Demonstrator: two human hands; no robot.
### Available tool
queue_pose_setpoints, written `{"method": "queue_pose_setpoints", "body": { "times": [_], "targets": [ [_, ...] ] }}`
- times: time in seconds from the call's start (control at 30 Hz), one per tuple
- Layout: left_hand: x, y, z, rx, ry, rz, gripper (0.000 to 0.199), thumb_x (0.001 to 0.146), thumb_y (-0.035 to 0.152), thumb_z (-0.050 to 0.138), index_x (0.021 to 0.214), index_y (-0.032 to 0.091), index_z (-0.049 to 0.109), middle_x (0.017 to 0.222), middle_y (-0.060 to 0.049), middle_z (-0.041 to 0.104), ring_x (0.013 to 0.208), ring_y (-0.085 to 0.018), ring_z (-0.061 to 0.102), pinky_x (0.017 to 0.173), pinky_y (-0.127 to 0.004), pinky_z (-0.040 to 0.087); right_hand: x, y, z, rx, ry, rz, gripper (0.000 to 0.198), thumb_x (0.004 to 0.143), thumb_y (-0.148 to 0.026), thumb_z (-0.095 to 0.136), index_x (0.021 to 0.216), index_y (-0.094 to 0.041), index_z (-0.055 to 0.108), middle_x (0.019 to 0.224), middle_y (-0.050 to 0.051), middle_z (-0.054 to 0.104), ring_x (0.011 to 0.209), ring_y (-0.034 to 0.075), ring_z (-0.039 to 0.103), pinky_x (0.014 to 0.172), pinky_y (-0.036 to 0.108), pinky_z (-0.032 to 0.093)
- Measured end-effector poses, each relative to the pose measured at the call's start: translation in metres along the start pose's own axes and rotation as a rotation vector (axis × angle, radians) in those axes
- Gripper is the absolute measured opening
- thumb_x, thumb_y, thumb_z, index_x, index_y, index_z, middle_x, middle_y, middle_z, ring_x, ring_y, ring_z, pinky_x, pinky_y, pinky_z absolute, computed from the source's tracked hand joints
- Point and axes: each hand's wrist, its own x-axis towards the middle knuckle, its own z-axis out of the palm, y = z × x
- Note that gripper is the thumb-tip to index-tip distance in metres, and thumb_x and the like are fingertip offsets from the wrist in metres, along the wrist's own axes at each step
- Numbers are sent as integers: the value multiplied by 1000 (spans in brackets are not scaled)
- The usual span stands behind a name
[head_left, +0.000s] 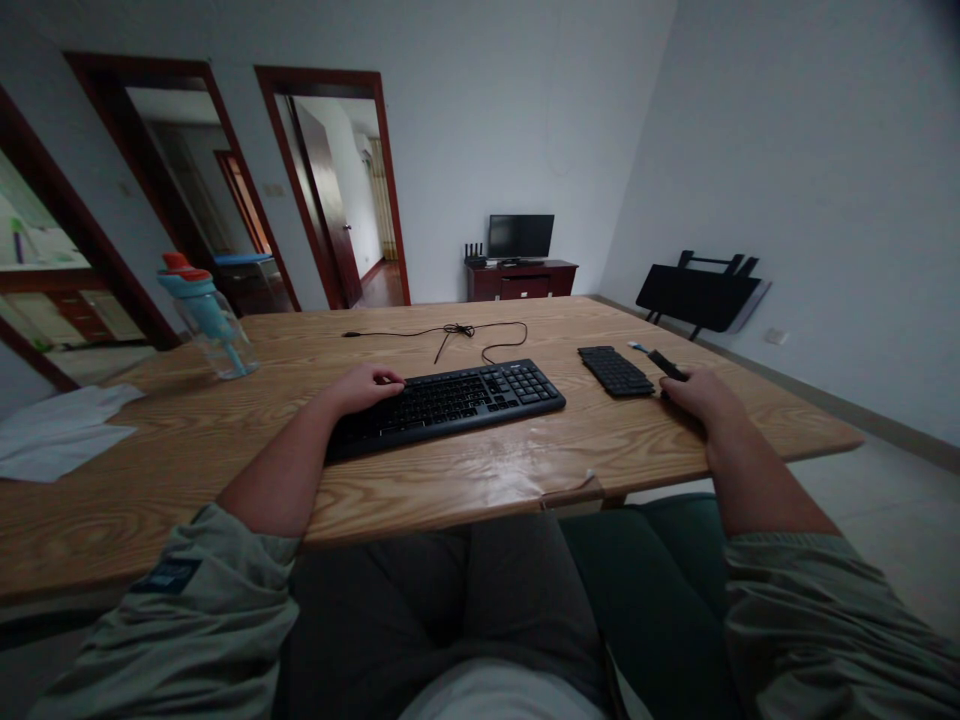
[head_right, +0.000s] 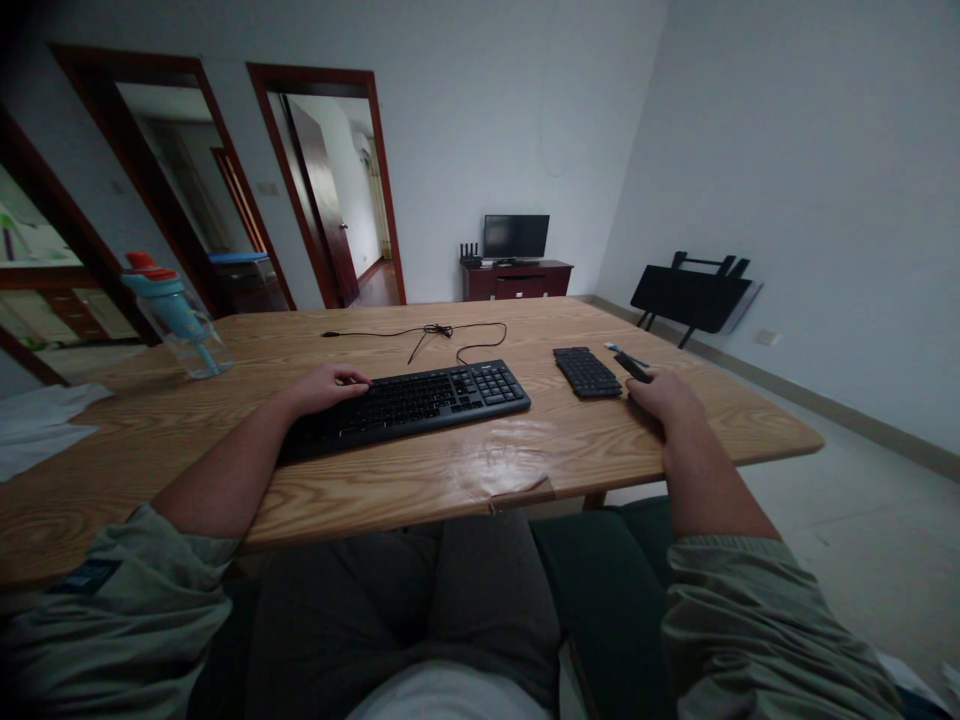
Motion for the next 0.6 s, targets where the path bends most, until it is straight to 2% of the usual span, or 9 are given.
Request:
{"method": "queue_pose_setpoints", "body": {
  "times": [0.13,0.3,0.4,0.6],
  "targets": [
    [0,2,0,-3,-5,-4,53,74,60,60,103,19,76,106,-8,76,100,-26,67,91,-34,50,2,3,2,6,-7,-55,32,75,-39,65,97,-19,76,74,10,67,74,26,65,69,35,47],
    [0,1,1,9,-4,-9,53,75,60,59,103,19,76,104,-8,76,99,-26,67,90,-34,51,-2,1,-3,-16,-35,-59,42,79,-44,58,103,-15,76,86,15,71,80,30,66,67,36,47],
    [0,0,2,-1,3,-9,53,74,60,60,102,19,76,104,-7,76,99,-26,67,90,-34,51,-3,0,-6,9,-54,-45,41,80,-42,57,103,-15,76,87,16,72,78,30,67,65,36,46],
    [-1,1,1,-30,4,-26,52,72,60,61,101,19,76,103,-8,76,98,-26,68,90,-34,50,-2,2,-3,0,-88,-91,43,79,-44,58,106,-16,76,93,15,72,83,30,67,71,36,48]
  ]
}}
